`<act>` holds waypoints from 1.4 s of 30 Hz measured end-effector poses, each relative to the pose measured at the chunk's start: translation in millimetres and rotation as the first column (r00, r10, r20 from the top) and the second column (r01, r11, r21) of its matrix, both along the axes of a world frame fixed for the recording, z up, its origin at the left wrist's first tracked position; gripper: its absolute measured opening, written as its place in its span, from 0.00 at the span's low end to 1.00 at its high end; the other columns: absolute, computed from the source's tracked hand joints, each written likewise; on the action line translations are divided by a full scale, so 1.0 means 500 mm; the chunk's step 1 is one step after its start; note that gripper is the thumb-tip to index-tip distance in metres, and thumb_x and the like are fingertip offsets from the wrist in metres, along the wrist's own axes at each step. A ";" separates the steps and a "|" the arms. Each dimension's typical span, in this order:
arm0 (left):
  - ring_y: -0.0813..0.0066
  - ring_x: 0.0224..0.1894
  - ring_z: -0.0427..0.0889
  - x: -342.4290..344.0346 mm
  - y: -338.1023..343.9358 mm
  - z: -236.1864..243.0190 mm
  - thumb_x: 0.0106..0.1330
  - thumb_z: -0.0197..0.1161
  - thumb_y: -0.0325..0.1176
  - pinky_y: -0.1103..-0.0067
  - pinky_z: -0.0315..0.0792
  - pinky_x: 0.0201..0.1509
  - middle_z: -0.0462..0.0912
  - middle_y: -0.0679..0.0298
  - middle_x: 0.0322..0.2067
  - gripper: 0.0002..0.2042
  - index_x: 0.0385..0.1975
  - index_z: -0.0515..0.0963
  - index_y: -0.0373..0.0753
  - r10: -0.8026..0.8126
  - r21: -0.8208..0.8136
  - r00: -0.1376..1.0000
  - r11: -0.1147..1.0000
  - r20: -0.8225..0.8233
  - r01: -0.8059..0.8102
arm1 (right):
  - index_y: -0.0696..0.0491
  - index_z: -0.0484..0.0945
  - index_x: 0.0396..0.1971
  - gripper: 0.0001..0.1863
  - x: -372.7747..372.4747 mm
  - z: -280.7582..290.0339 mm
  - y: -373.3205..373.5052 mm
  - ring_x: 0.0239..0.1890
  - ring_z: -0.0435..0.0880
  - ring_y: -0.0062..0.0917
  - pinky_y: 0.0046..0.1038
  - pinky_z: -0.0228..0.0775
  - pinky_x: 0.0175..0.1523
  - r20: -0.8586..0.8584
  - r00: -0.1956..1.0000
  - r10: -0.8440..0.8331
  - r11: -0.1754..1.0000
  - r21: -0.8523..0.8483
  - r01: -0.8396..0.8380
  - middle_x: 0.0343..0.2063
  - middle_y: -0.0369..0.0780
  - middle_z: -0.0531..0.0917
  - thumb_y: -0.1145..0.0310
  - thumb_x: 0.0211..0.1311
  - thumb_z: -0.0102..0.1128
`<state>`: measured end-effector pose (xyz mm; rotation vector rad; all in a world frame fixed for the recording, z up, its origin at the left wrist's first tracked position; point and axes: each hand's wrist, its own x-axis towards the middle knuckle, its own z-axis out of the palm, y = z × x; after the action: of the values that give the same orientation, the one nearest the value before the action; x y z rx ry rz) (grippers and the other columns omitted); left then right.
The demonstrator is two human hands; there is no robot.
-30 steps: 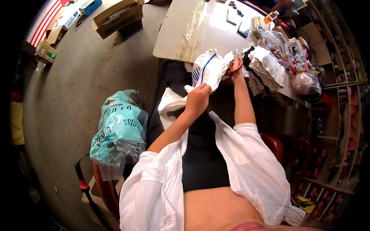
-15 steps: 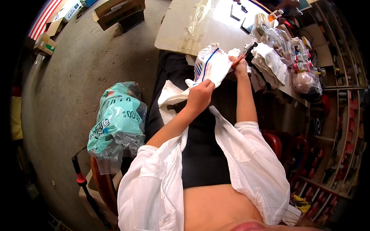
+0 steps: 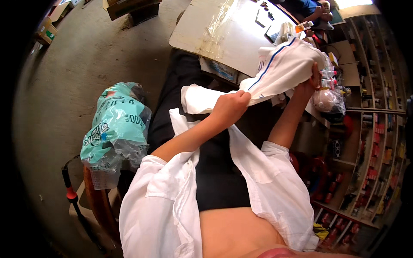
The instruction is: The person uses orange-handled scissors to cut a white fabric garment on a table. They repeatedly trim the edges and reshape the fabric, handling it with both hands to align the material before cutting.
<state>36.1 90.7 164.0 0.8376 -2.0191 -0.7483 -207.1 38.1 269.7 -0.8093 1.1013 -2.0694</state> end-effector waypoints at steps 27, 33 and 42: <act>0.61 0.36 0.78 0.241 -0.569 0.102 0.53 0.57 0.26 0.72 0.70 0.38 0.77 0.57 0.31 0.06 0.31 0.76 0.39 0.247 -0.396 0.963 0.899 0.106 -0.186 | 0.58 0.76 0.32 0.10 -0.226 0.017 -0.208 0.31 0.82 0.31 0.30 0.82 0.37 0.248 0.967 -0.059 0.998 0.044 0.049 0.30 0.41 0.81 0.80 0.47 0.65; 0.63 0.40 0.75 0.260 -0.617 0.046 0.51 0.56 0.26 0.70 0.69 0.44 0.77 0.62 0.30 0.06 0.27 0.77 0.46 0.611 -0.582 0.762 0.706 0.215 -0.403 | 0.50 0.72 0.30 0.12 -0.130 -0.230 -0.213 0.21 0.71 0.20 0.20 0.62 0.18 0.110 0.982 -0.154 0.980 0.143 0.138 0.23 0.33 0.74 0.78 0.48 0.65; 0.57 0.41 0.75 0.287 -0.488 -0.229 0.54 0.52 0.26 0.68 0.71 0.44 0.78 0.57 0.34 0.07 0.28 0.78 0.39 0.498 -0.051 0.655 0.816 0.568 -0.576 | 0.56 0.66 0.23 0.14 0.058 -0.454 -0.076 0.19 0.69 0.20 0.26 0.64 0.25 -0.405 0.874 -0.267 0.804 0.407 0.434 0.21 0.35 0.71 0.72 0.48 0.67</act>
<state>179.8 -153.2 49.3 1.8199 -2.0275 -0.2972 -178.0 0.2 42.9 -0.7398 2.0039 -1.8307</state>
